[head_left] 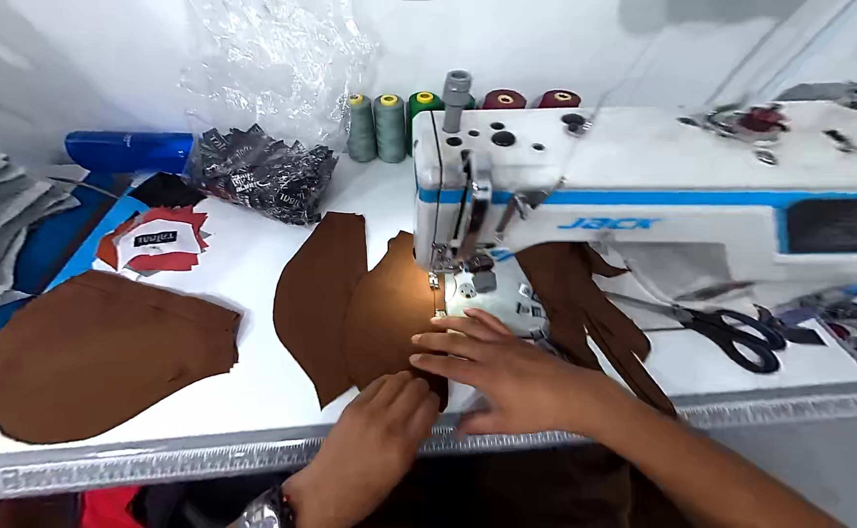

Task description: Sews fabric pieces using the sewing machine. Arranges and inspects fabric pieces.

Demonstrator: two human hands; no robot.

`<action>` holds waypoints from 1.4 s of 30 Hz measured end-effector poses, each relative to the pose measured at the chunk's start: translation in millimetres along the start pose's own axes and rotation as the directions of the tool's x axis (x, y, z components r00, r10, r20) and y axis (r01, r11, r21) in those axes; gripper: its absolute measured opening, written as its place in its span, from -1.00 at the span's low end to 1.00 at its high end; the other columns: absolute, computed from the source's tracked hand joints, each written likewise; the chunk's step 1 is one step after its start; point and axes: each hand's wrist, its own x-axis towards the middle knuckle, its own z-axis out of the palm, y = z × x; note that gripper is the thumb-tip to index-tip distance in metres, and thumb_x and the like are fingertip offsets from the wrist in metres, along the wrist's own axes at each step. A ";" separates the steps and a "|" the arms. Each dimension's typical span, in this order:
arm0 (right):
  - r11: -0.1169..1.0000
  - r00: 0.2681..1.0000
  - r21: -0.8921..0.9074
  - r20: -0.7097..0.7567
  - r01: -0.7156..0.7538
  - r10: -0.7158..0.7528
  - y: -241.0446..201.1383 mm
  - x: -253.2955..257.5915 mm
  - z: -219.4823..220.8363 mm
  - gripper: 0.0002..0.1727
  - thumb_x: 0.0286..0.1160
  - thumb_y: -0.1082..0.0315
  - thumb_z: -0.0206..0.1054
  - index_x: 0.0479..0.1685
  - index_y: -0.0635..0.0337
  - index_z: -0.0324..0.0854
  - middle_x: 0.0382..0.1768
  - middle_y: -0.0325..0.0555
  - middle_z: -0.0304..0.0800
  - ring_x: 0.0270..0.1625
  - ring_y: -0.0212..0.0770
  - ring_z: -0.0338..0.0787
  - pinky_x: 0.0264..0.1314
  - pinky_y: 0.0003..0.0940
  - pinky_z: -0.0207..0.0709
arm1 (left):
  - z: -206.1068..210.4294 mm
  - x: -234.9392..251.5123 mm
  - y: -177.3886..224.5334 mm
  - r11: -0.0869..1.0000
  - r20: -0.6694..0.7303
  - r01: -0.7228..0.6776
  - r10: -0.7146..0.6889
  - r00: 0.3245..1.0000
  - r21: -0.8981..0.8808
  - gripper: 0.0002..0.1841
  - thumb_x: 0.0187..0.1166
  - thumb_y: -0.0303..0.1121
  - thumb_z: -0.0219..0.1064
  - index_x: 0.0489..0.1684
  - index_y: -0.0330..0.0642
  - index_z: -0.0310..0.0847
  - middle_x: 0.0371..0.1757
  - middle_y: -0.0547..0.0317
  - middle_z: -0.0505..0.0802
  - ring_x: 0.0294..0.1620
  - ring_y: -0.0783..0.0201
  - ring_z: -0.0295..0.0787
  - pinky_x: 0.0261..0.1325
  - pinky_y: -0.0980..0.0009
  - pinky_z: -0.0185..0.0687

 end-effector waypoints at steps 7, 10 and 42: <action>0.746 0.930 0.661 -0.315 0.074 0.187 -55.7 -61.9 -8.9 -0.77 0.67 0.26 0.32 -0.17 0.22 0.81 -0.34 -0.33 0.81 -0.26 -0.57 0.74 -0.15 -0.61 0.66 | -106.4 -16.1 15.0 0.450 -0.075 0.346 -0.692 0.718 -0.823 -0.80 0.71 -0.33 0.17 -0.17 0.17 0.75 -0.31 0.50 0.83 -0.34 0.57 0.76 -0.23 0.55 0.77; 0.721 0.918 0.693 -0.296 0.016 0.264 -84.6 -108.8 -24.6 -0.75 0.70 0.25 0.30 -0.28 0.19 0.76 -0.49 -0.39 0.69 -0.43 -0.62 0.61 -0.39 -0.70 0.50 | -96.9 -15.1 33.3 0.306 0.053 0.375 -0.710 0.702 -0.875 -0.74 0.73 -0.36 0.09 -0.25 0.08 0.74 -0.38 0.41 0.84 -0.39 0.53 0.77 -0.28 0.52 0.78; 0.079 0.131 0.517 0.065 -0.852 0.989 -289.3 -544.4 67.1 -0.94 0.55 0.36 0.44 -0.13 0.06 0.81 -0.31 -0.32 0.86 -0.31 -0.42 0.79 -0.13 -0.33 0.72 | 227.6 21.9 407.1 0.461 0.428 -0.067 0.861 0.275 -0.885 -0.78 0.67 -0.31 0.36 -0.15 -0.31 0.83 -0.10 -0.09 0.91 0.06 -0.04 0.85 0.25 -0.11 0.66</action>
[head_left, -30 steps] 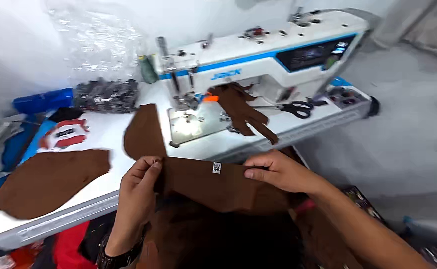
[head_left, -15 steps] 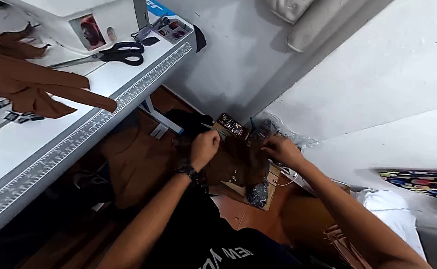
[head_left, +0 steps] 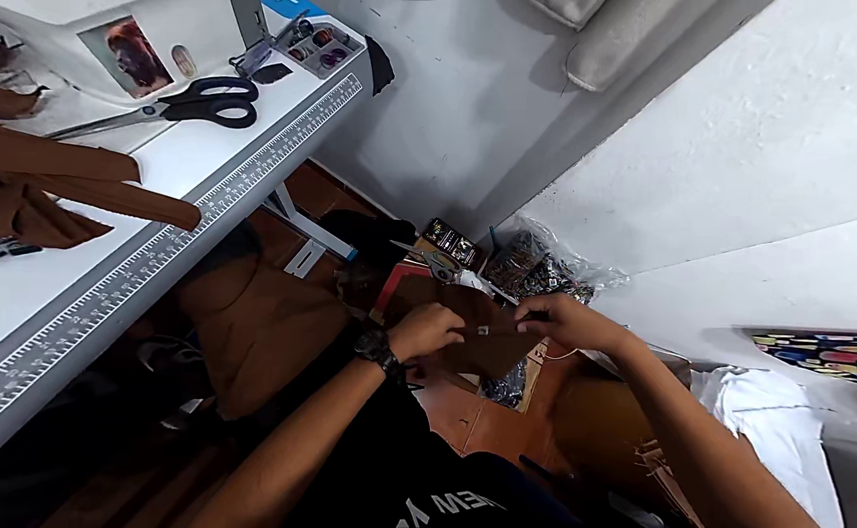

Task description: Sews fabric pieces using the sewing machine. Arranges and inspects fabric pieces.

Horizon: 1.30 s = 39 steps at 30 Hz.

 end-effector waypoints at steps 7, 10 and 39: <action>0.960 0.895 -0.202 -0.436 -0.196 0.092 74.4 1.2 51.9 -0.92 0.44 0.43 0.52 -0.17 0.16 0.77 -0.14 -0.05 0.85 -0.06 -0.06 0.85 0.09 0.12 0.72 | 0.0 12.0 -45.0 0.956 -0.305 0.147 -0.066 0.950 0.253 -0.65 0.73 -0.52 0.14 0.29 -0.06 0.81 0.15 0.01 0.91 0.32 0.02 0.80 0.50 -0.04 0.55; 0.856 0.966 -0.461 -0.210 -0.233 0.150 67.2 1.7 76.0 -0.80 0.48 0.33 0.44 0.01 0.12 0.81 0.22 0.07 0.81 0.37 0.15 0.73 0.40 0.30 0.55 | 28.4 1.9 -37.1 0.906 -0.159 0.236 -0.191 0.969 0.351 -0.74 0.57 -0.58 0.30 0.12 -0.21 0.80 0.36 -0.11 0.78 0.57 -0.17 0.54 0.67 -0.35 0.22; 0.265 0.337 -0.431 0.099 0.863 -0.936 -469.4 269.6 294.9 -0.33 0.68 -0.32 0.04 0.50 -0.11 0.65 0.56 -0.22 0.64 0.61 -0.03 0.59 0.58 0.20 0.45 | -208.8 -567.2 -34.6 0.535 -0.873 0.793 -0.190 0.450 0.292 -0.73 0.66 -0.32 0.27 0.14 -0.10 0.85 0.11 0.01 0.88 0.21 0.01 0.81 0.29 -0.04 0.72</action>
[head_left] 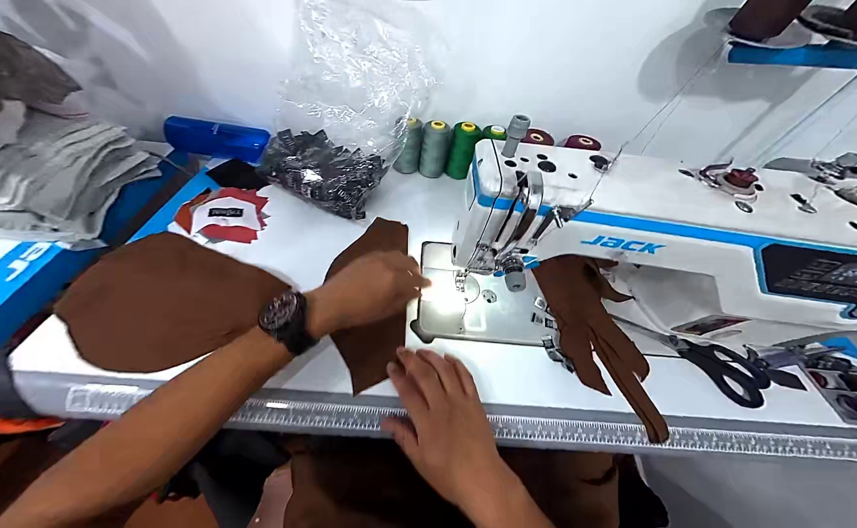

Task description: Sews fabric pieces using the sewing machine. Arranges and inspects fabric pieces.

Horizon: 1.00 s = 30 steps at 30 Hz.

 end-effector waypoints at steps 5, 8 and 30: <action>0.999 0.998 -0.033 -0.061 0.013 -0.015 2.1 -3.1 3.8 -0.36 0.67 -0.33 0.02 0.44 -0.16 0.67 0.52 -0.28 0.69 0.55 -0.08 0.65 0.50 0.12 0.49 | 32.8 46.1 38.6 0.956 0.100 -0.192 0.174 0.980 0.222 -0.56 0.52 -0.61 0.30 0.37 -0.13 0.73 -0.25 -0.04 0.84 -0.29 -0.03 0.81 -0.21 0.06 0.71; 0.999 0.999 -0.034 -0.042 0.015 -0.016 4.4 -3.2 2.4 -0.35 0.67 -0.32 0.04 0.49 -0.17 0.64 0.56 -0.32 0.66 0.60 -0.11 0.60 0.57 0.07 0.44 | 46.1 54.3 24.6 0.918 0.027 -0.260 0.264 0.964 0.299 -0.77 0.55 -0.57 0.24 -0.01 -0.26 0.81 -0.41 0.02 0.78 -0.42 0.05 0.77 -0.41 0.16 0.66; 0.997 0.996 0.058 0.074 -0.053 0.049 16.4 -31.1 -26.6 -0.44 0.67 -0.21 0.19 0.49 -0.15 0.65 0.60 -0.28 0.60 0.66 -0.04 0.52 0.67 0.10 0.33 | 7.3 14.4 -40.8 0.984 0.137 0.159 -0.168 0.976 0.076 -0.35 0.69 0.16 0.16 0.51 -0.17 0.63 0.52 -0.09 0.70 0.57 -0.06 0.60 0.55 -0.14 0.49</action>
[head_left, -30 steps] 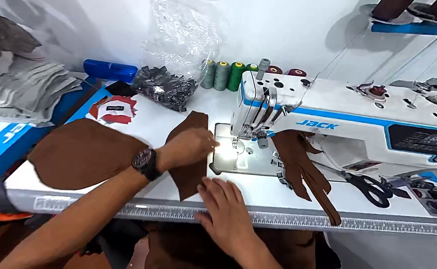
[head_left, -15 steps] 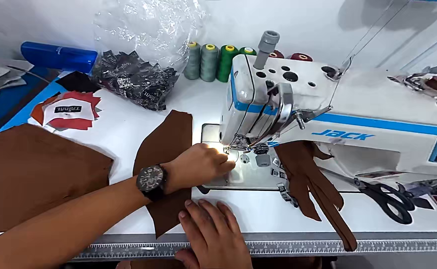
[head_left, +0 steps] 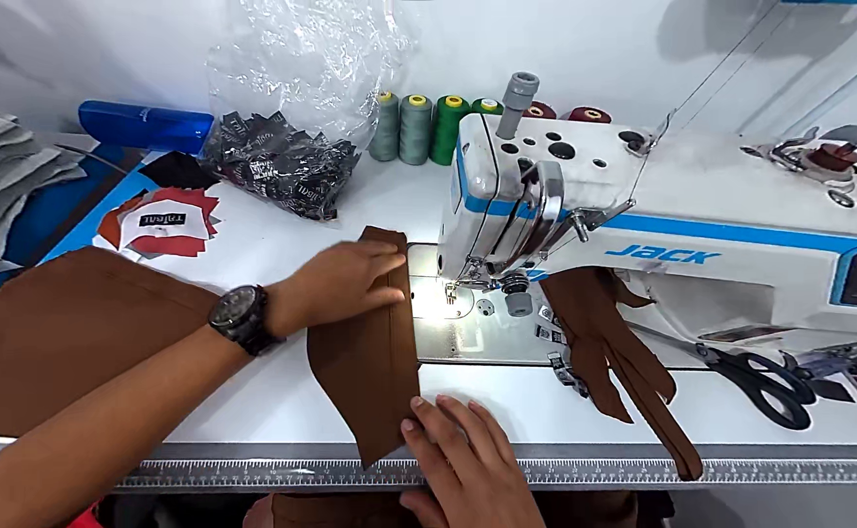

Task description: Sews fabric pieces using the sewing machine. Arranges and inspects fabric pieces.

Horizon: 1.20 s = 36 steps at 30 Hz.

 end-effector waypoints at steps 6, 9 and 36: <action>0.911 0.987 0.399 -0.078 -0.099 0.142 28.6 -17.0 -24.1 -0.50 0.73 -0.12 0.17 0.32 0.03 0.71 0.28 -0.09 0.82 0.46 -0.09 0.69 0.54 -0.04 0.50 | 30.1 -10.1 44.3 1.000 -0.066 0.011 -0.013 0.998 -0.026 -0.27 0.63 0.32 0.08 0.59 0.00 0.57 0.66 0.12 0.59 0.73 0.09 0.39 0.70 -0.03 0.30; 0.249 0.910 0.968 -0.083 -0.023 0.407 45.7 -15.1 -25.6 -0.37 0.73 -0.26 0.04 0.63 -0.17 0.45 0.38 -0.21 0.77 0.42 -0.20 0.74 0.35 -0.24 0.68 | 33.8 -7.8 43.5 0.998 -0.066 0.030 -0.034 0.997 -0.059 -0.27 0.62 0.37 0.04 0.59 0.09 0.57 0.70 0.10 0.54 0.78 0.05 0.31 0.76 -0.12 0.18; 0.934 0.922 -0.100 -0.227 -0.343 0.314 156.9 -62.5 -68.5 -0.66 0.73 0.15 0.17 0.16 -0.01 0.84 0.32 -0.22 0.79 0.42 -0.15 0.70 0.43 -0.04 0.58 | 38.6 5.2 31.7 0.997 -0.029 0.058 -0.059 0.998 -0.043 -0.13 0.58 0.48 -0.21 0.75 0.16 0.39 0.81 0.20 0.40 0.87 0.01 0.12 0.77 -0.37 -0.16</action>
